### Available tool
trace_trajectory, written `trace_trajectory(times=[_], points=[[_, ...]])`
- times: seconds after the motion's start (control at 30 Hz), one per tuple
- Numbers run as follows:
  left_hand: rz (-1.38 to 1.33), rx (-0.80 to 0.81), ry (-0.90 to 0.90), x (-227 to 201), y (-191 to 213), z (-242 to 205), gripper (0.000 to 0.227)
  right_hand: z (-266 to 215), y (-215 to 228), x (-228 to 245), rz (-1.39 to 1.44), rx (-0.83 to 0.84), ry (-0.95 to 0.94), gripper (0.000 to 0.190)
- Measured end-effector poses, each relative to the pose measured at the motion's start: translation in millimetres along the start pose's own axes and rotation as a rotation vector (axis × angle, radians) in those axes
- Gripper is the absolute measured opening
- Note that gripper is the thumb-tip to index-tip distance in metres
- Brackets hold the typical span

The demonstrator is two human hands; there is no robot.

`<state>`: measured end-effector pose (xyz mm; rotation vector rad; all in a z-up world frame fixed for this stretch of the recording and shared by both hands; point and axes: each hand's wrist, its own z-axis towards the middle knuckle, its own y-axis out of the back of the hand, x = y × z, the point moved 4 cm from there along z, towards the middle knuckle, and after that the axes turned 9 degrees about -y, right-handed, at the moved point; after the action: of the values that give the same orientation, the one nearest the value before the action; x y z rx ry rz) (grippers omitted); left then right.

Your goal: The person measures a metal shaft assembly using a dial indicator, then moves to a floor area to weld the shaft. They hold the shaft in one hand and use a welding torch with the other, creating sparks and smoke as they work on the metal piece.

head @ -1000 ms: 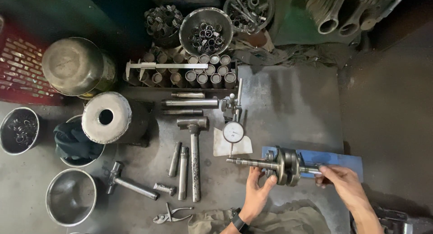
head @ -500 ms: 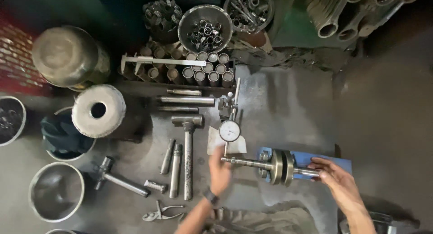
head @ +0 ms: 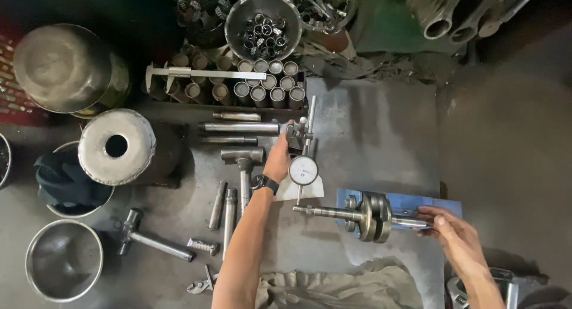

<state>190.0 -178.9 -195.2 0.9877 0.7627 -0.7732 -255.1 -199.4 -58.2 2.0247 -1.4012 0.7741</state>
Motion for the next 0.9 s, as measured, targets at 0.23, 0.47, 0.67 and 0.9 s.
trace_trajectory(times=[0.23,0.47,0.67,0.9], points=[[-0.070,0.019,0.221,2.2,6.4,6.2,0.103,0.0,-9.6,6.3,-0.043,-0.035,-0.090,0.046],[-0.014,-0.022,0.153,8.7,4.5,2.0,0.102,-4.9,-23.7,18.3,-0.042,-0.012,-0.055,0.048],[-0.019,-0.022,0.196,11.7,2.6,1.0,0.098,-1.4,-11.6,5.6,-0.044,-0.099,-0.143,0.051],[-0.016,-0.038,0.170,21.6,-1.3,-3.2,0.098,-3.6,-15.8,11.8,-0.041,-0.071,-0.099,0.052]])
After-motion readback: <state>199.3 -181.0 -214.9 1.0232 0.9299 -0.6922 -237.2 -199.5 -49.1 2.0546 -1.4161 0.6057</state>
